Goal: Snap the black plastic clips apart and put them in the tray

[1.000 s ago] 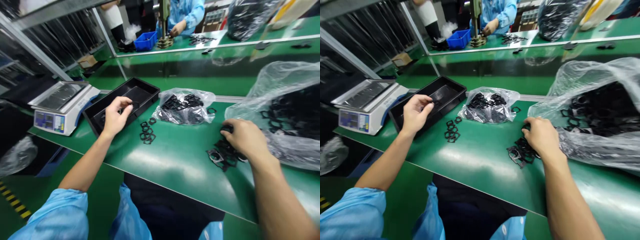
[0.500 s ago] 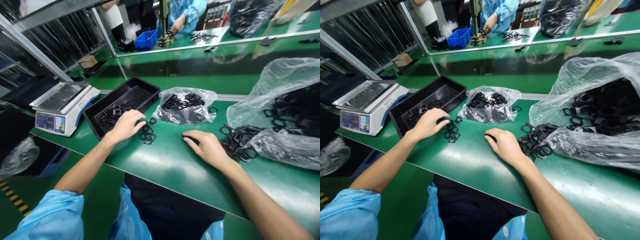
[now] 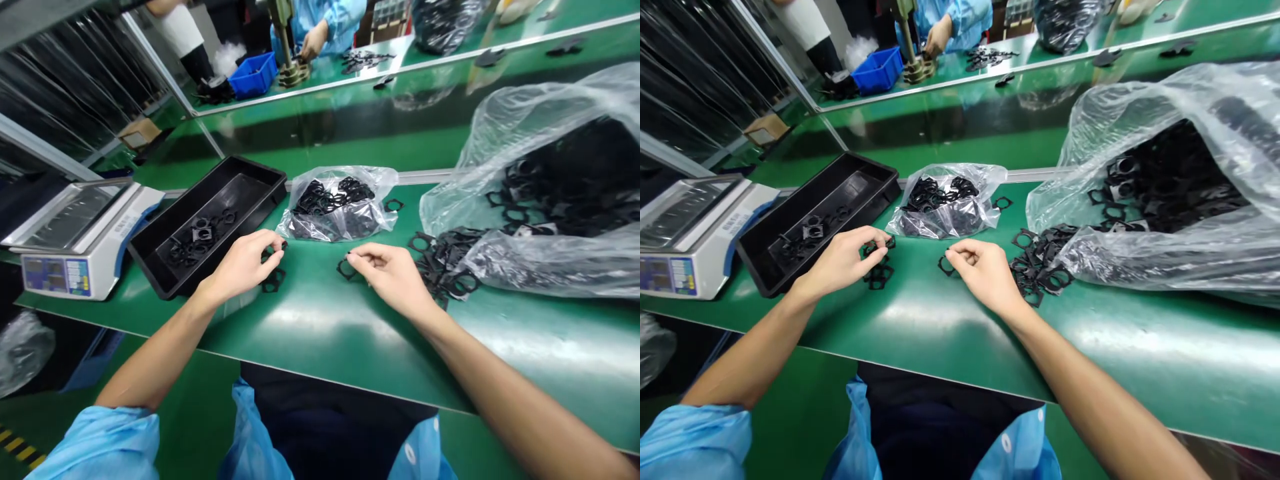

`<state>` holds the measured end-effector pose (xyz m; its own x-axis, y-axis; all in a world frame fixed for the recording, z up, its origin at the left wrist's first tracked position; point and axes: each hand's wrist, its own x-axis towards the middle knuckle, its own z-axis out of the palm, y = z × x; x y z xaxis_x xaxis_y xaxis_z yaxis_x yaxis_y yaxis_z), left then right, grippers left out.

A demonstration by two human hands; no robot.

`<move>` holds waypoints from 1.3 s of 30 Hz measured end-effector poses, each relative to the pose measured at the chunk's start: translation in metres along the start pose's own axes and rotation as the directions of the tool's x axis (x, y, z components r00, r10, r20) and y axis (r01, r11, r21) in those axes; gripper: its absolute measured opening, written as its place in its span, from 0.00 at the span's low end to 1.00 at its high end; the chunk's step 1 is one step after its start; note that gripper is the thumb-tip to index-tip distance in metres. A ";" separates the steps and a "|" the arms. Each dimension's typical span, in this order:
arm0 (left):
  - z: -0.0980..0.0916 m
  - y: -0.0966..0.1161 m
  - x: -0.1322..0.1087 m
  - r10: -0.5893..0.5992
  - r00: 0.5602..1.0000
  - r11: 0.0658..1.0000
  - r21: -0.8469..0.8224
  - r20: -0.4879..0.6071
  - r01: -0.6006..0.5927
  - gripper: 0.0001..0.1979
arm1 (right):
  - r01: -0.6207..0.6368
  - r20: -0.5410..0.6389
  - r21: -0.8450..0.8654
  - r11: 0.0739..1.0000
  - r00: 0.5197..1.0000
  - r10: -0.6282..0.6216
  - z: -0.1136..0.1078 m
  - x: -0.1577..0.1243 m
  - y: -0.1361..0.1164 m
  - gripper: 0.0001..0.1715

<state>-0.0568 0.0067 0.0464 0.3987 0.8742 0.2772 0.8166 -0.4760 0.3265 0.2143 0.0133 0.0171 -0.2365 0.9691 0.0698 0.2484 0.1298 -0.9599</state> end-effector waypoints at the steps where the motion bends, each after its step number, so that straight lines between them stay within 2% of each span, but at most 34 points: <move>1: 0.001 0.007 0.003 0.032 0.998 0.998 -0.053 -0.045 -0.035 0.05 | -0.069 0.020 0.113 0.991 0.998 0.067 0.001 0.000 0.000 0.14; 4: 0.012 0.027 0.015 0.143 0.966 0.970 -0.162 -0.216 -0.180 0.02 | -0.231 0.077 0.344 0.910 0.973 0.218 0.002 0.002 0.000 0.20; 5: 0.019 0.033 0.020 0.179 0.945 0.958 -0.172 -0.273 -0.231 0.01 | -0.262 0.089 0.381 0.887 0.965 0.247 0.002 0.003 -0.001 0.22; 7: 0.035 0.040 0.026 0.257 0.899 0.933 -0.153 -0.355 -0.327 0.05 | -0.302 0.102 0.421 0.855 0.953 0.286 0.001 0.003 -0.002 0.22; 9: 0.052 0.042 0.028 0.339 0.860 0.906 -0.113 -0.382 -0.408 0.09 | -0.329 0.108 0.441 0.835 0.943 0.314 0.000 0.003 -0.003 0.22; 11: 0.067 0.040 0.026 0.395 0.840 0.882 -0.104 -0.372 -0.460 0.13 | -0.348 0.119 0.445 0.825 0.936 0.331 0.000 0.003 -0.003 0.22; 14: 0.077 0.036 0.018 0.371 0.856 0.884 -0.144 -0.360 -0.444 0.18 | -0.363 0.154 0.448 0.817 0.932 0.330 0.001 0.002 -0.003 0.22; 18: 0.075 0.034 0.012 0.306 0.872 0.907 -0.162 -0.383 -0.389 0.23 | -0.371 0.200 0.478 0.796 0.929 0.312 0.003 0.002 -0.001 0.23; 25: 0.076 0.034 0.011 0.281 0.894 0.917 -0.176 -0.350 -0.357 0.21 | -0.377 0.247 0.473 0.796 0.924 0.292 0.004 0.000 0.002 0.25; 28: 0.077 0.033 0.011 0.270 0.902 0.919 -0.188 -0.337 -0.346 0.21 | -0.350 0.229 0.472 0.809 0.935 0.271 0.004 -0.001 0.002 0.24; 35: 0.071 0.032 0.011 0.278 0.927 0.921 -0.205 -0.250 -0.331 0.14 | -0.321 0.229 0.464 0.826 0.944 0.238 0.005 -0.001 0.001 0.21; 39: 0.070 0.030 0.011 0.280 0.926 0.907 -0.247 -0.253 -0.342 0.15 | -0.311 0.223 0.446 0.839 0.947 0.232 0.006 0.000 0.001 0.19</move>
<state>0.0012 0.0087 -0.0042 0.4923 0.6516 0.5771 0.5010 -0.7543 0.4243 0.2093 0.0124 0.0148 -0.3760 0.9007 -0.2175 -0.1372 -0.2862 -0.9483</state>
